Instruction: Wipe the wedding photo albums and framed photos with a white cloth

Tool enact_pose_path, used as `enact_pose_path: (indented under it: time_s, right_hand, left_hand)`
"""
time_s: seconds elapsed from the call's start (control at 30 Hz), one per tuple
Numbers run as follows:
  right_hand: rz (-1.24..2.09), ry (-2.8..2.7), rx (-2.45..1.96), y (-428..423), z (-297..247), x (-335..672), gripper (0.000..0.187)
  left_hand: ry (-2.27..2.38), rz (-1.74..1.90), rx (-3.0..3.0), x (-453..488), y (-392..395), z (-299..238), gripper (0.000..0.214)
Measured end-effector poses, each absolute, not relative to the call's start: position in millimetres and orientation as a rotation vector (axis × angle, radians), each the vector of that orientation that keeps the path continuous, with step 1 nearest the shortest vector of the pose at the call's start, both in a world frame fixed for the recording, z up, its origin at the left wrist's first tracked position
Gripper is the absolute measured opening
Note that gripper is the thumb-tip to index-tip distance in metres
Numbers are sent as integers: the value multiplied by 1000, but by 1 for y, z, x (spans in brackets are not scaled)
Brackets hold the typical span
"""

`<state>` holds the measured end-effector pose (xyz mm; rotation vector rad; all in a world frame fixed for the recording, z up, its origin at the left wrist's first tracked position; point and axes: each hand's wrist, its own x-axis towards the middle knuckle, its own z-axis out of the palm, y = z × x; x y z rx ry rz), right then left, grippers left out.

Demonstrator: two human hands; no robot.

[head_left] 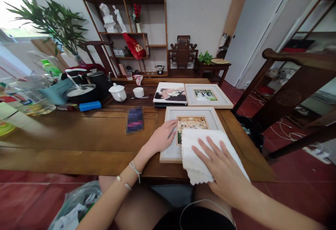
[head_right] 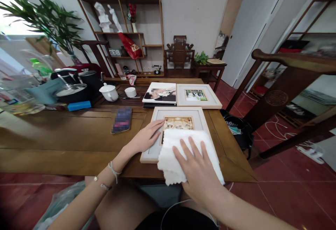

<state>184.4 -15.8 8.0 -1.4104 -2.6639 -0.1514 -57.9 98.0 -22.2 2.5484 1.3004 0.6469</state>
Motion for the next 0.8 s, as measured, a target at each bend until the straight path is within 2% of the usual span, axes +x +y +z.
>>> enact_pose_path:
  time_s: [0.13, 0.33, 0.57, 0.8]
  right_hand:
    - [-139, -2636, -1423, -7, 5, 184, 90]
    - [1, -2624, -1529, 65, 7, 189, 85]
    - [-94, -2441, -1656, 139, 15, 178, 77]
    - [-37, -2599, -1666, 94, 13, 163, 71]
  left_hand:
    - [1281, 646, 2561, -58, 99, -22, 45]
    - [1306, 632, 2553, -58, 101, -22, 44]
    - [1319, 604, 2525, -58, 101, -19, 44]
    - [1338, 600, 2515, -56, 100, -18, 44]
